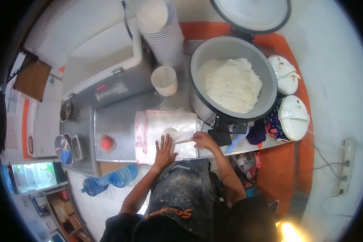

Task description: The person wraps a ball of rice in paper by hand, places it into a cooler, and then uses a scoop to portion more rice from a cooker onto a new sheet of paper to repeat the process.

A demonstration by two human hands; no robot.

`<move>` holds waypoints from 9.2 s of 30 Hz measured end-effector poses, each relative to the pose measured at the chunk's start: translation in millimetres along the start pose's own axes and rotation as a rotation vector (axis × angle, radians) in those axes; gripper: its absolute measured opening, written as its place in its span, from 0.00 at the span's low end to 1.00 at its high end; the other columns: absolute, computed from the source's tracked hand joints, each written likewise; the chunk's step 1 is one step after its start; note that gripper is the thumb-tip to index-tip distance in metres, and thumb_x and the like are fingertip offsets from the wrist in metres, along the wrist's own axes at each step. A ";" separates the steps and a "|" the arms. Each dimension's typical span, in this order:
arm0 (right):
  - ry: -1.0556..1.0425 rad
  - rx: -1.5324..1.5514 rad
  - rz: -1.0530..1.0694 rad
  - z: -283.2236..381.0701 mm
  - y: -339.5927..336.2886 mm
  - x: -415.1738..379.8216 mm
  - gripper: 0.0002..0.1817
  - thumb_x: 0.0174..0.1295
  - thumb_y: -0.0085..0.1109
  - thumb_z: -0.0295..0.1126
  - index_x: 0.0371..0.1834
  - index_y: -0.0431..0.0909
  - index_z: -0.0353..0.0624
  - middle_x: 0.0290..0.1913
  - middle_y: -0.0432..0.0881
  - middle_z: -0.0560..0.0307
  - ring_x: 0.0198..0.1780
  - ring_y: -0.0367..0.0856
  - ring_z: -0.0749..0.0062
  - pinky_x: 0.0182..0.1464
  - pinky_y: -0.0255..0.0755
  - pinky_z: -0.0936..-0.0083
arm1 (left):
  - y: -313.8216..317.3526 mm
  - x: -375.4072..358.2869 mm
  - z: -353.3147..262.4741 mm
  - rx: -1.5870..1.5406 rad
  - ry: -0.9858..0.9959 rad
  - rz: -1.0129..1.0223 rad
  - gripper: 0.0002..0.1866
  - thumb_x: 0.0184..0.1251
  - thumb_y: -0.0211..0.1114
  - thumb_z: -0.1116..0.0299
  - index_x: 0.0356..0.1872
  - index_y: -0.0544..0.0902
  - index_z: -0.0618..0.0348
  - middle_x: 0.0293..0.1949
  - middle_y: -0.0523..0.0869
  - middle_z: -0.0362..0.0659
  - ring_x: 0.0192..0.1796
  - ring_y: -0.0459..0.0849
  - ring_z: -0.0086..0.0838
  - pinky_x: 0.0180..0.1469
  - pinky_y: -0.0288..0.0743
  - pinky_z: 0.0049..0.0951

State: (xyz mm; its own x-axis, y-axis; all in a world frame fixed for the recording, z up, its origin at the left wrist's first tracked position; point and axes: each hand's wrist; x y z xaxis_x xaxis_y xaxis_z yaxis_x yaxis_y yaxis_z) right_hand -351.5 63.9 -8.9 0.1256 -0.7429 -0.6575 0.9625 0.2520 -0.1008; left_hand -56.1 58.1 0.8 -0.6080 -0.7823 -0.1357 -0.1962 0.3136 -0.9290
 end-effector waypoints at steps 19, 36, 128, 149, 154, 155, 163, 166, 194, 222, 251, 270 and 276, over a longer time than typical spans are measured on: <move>-0.231 0.158 -0.508 -10.6 38.4 25.7 0.32 0.57 0.79 0.41 0.59 0.80 0.32 0.40 0.90 0.47 0.41 0.89 0.68 0.45 0.81 0.72 | -24.2 -0.5 42.6 0.074 0.207 -0.012 0.49 0.63 0.73 0.51 0.82 0.60 0.57 0.86 0.46 0.56 0.85 0.43 0.61 0.78 0.45 0.74; -0.130 -0.202 -0.761 12.3 45.6 46.8 0.35 0.48 0.79 0.37 0.60 0.73 0.43 0.38 0.90 0.49 0.43 0.90 0.54 0.48 0.81 0.62 | -39.3 6.0 61.1 -0.034 0.249 0.037 0.45 0.65 0.73 0.54 0.82 0.62 0.46 0.86 0.42 0.58 0.85 0.39 0.65 0.78 0.41 0.76; -0.780 -1.120 -0.894 100.4 94.9 15.7 0.25 0.48 0.77 0.39 0.52 0.82 0.59 0.56 0.78 0.58 0.67 0.72 0.56 0.69 0.57 0.44 | -32.9 84.8 90.2 -0.241 0.553 -0.168 0.08 0.69 0.63 0.70 0.43 0.84 0.62 0.49 0.87 0.49 0.50 0.86 0.45 0.50 0.82 0.43; -0.190 -0.675 -0.539 42.3 103.3 30.8 0.16 0.69 0.61 0.39 0.53 0.85 0.42 0.47 0.87 0.43 0.48 0.87 0.44 0.51 0.79 0.49 | -27.3 44.3 87.0 -0.677 0.165 -0.232 0.05 0.67 0.70 0.70 0.39 0.89 0.60 0.41 0.85 0.47 0.45 0.86 0.45 0.49 0.81 0.42; -0.414 -1.063 -0.596 45.8 116.5 2.4 0.24 0.61 0.69 0.46 0.57 0.85 0.45 0.60 0.81 0.55 0.60 0.77 0.57 0.58 0.71 0.53 | -19.9 37.7 91.9 -0.676 0.114 -0.282 0.05 0.67 0.72 0.72 0.39 0.89 0.61 0.42 0.87 0.48 0.46 0.87 0.44 0.50 0.81 0.39; -0.414 -1.066 -0.598 45.9 115.4 2.5 0.24 0.61 0.69 0.46 0.57 0.85 0.45 0.60 0.81 0.55 0.60 0.77 0.57 0.58 0.71 0.53 | -19.9 38.5 92.9 -0.678 0.116 -0.283 0.05 0.67 0.72 0.72 0.39 0.89 0.61 0.42 0.87 0.48 0.46 0.87 0.44 0.50 0.81 0.39; -0.710 -1.234 -0.694 17.9 102.8 25.2 0.17 0.59 0.68 0.41 0.50 0.84 0.49 0.56 0.82 0.63 0.54 0.80 0.65 0.58 0.67 0.56 | -16.2 30.5 109.3 -0.332 0.269 -0.221 0.09 0.70 0.68 0.68 0.42 0.87 0.64 0.47 0.87 0.49 0.50 0.85 0.46 0.57 0.80 0.41; -0.741 -1.307 -0.680 17.8 95.5 30.5 0.12 0.61 0.64 0.37 0.46 0.84 0.50 0.51 0.83 0.65 0.49 0.81 0.66 0.55 0.67 0.56 | -25.1 29.9 107.5 -0.266 0.377 -0.267 0.09 0.69 0.67 0.69 0.43 0.87 0.64 0.50 0.87 0.49 0.52 0.84 0.46 0.58 0.79 0.42; -0.373 -0.056 -0.176 53.5 49.6 40.4 0.10 0.75 0.62 0.36 0.48 0.87 0.42 0.55 0.87 0.52 0.56 0.87 0.63 0.59 0.78 0.64 | -38.5 58.4 100.7 -0.531 0.168 -0.306 0.05 0.65 0.67 0.74 0.35 0.88 0.64 0.35 0.87 0.51 0.40 0.85 0.49 0.46 0.79 0.45; -0.427 0.877 0.155 214.9 61.1 -42.2 0.41 0.80 0.29 0.67 0.77 0.67 0.42 0.71 0.78 0.51 0.71 0.77 0.58 0.72 0.71 0.57 | -190.0 32.2 0.6 -0.527 0.217 -0.697 0.08 0.60 0.72 0.79 0.40 0.85 0.62 0.36 0.83 0.48 0.42 0.83 0.45 0.44 0.78 0.42; -0.268 0.842 0.070 282.7 208.3 38.9 0.24 0.74 0.60 0.48 0.59 0.80 0.38 0.43 0.85 0.53 0.45 0.87 0.67 0.47 0.83 0.68 | -235.1 9.5 186.9 -1.316 0.096 -0.102 0.08 0.71 0.71 0.71 0.42 0.90 0.66 0.37 0.91 0.42 0.41 0.87 0.25 0.47 0.78 0.28; -0.468 0.321 -0.497 351.5 303.6 118.9 0.18 0.78 0.57 0.42 0.48 0.83 0.35 0.46 0.87 0.50 0.50 0.83 0.66 0.57 0.74 0.71 | -225.9 12.6 215.0 -1.824 -0.562 -0.547 0.27 0.73 0.66 0.75 0.70 0.72 0.72 0.59 0.83 0.48 0.60 0.84 0.33 0.64 0.76 0.30; -0.627 0.560 -0.176 315.7 286.4 140.3 0.22 0.85 0.39 0.43 0.70 0.66 0.38 0.70 0.78 0.46 0.68 0.76 0.65 0.69 0.68 0.70 | -323.4 4.5 245.6 -1.530 -0.790 -0.443 0.33 0.60 0.78 0.70 0.66 0.76 0.71 0.58 0.85 0.48 0.58 0.86 0.34 0.62 0.81 0.37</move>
State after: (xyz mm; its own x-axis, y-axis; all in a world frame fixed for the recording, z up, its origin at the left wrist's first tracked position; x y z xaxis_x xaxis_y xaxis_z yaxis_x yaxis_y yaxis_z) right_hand 17.7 -163.9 105.7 -0.0859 -0.9895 -0.1159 0.9367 -0.1198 0.3289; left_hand 193.5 -179.1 216.1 0.0730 -0.8425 -0.5338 -0.9801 -0.1597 0.1181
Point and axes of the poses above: each hand's wrist, its own x-axis towards the middle knuckle, its own y-axis out of the palm, z = x × y
